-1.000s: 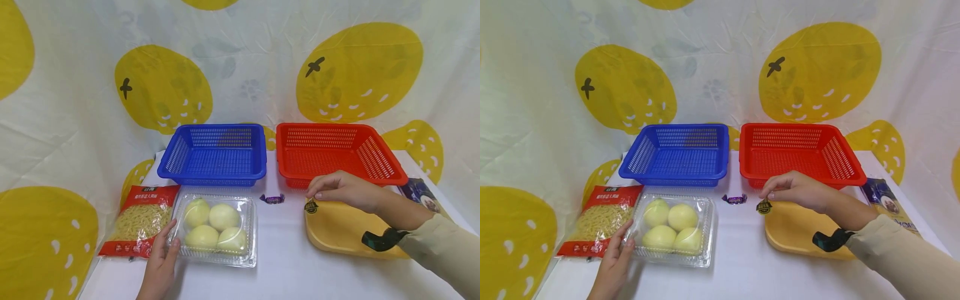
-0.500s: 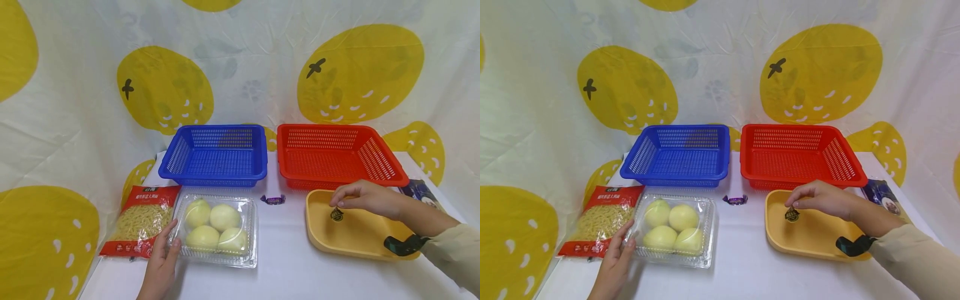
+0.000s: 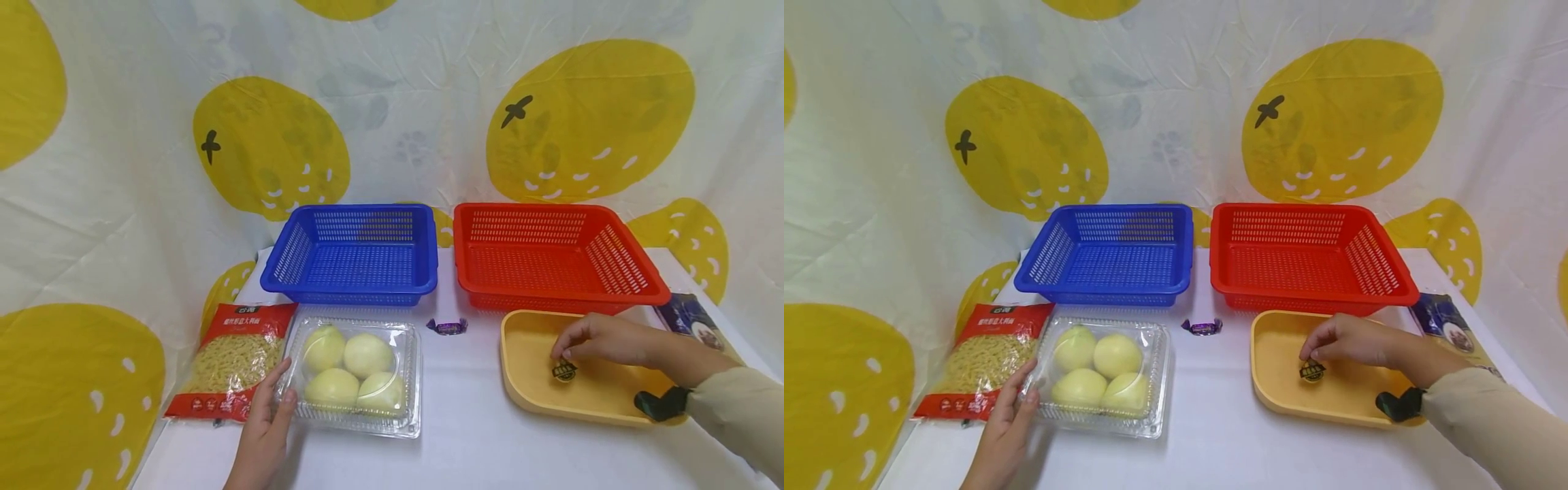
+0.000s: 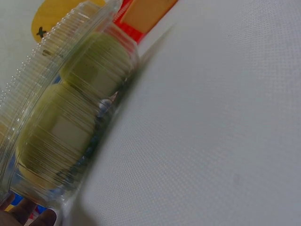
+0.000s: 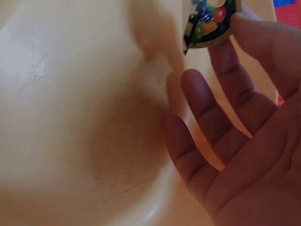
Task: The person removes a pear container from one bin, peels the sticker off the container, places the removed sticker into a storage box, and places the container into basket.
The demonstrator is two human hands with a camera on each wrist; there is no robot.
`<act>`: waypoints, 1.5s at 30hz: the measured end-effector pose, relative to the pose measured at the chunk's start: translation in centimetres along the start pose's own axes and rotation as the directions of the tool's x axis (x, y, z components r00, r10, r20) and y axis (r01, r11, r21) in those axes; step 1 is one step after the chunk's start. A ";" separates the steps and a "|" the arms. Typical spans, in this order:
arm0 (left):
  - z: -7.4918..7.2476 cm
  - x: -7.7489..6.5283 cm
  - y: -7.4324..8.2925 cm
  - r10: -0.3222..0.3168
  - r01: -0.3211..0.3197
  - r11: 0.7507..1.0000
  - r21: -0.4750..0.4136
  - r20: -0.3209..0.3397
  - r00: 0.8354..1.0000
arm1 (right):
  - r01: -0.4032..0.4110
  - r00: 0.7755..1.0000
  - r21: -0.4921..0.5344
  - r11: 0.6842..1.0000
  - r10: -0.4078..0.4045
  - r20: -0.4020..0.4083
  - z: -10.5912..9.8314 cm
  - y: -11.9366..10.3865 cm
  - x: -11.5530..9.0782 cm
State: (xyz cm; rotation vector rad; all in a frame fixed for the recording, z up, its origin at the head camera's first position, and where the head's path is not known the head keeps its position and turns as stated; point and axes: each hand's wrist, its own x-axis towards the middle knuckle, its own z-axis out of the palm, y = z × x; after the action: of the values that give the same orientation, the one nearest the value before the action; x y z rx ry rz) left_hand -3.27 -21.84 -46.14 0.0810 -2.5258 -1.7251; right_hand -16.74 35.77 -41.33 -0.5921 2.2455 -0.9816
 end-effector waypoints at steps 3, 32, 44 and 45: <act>0.0 0.0 0.0 -0.014 0.014 1.000 -0.002 0.004 1.000 | -0.002 1.000 -0.019 1.000 0.002 0.000 0.1 0.3 0.1; -2.4 0.7 1.7 -0.172 0.162 0.978 0.133 0.070 0.983 | 0.020 0.996 -0.221 0.975 -0.038 -0.075 0.2 -1.2 -0.7; -3.8 2.0 3.0 -0.058 0.045 0.988 0.145 0.087 0.994 | 0.122 0.989 -0.060 0.991 -0.126 -0.079 0.9 -4.4 -0.4; -3.9 2.2 3.2 -0.059 0.047 0.988 0.144 0.081 0.995 | 0.133 0.988 -0.039 0.990 -0.136 -0.076 1.0 -4.6 -0.4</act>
State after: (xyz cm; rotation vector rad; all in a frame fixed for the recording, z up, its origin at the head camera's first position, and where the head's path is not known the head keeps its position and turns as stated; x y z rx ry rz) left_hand -5.09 -24.46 -41.66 0.0865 -2.7298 -1.5970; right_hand -15.08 32.63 -38.18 -0.7397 2.3200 -1.0522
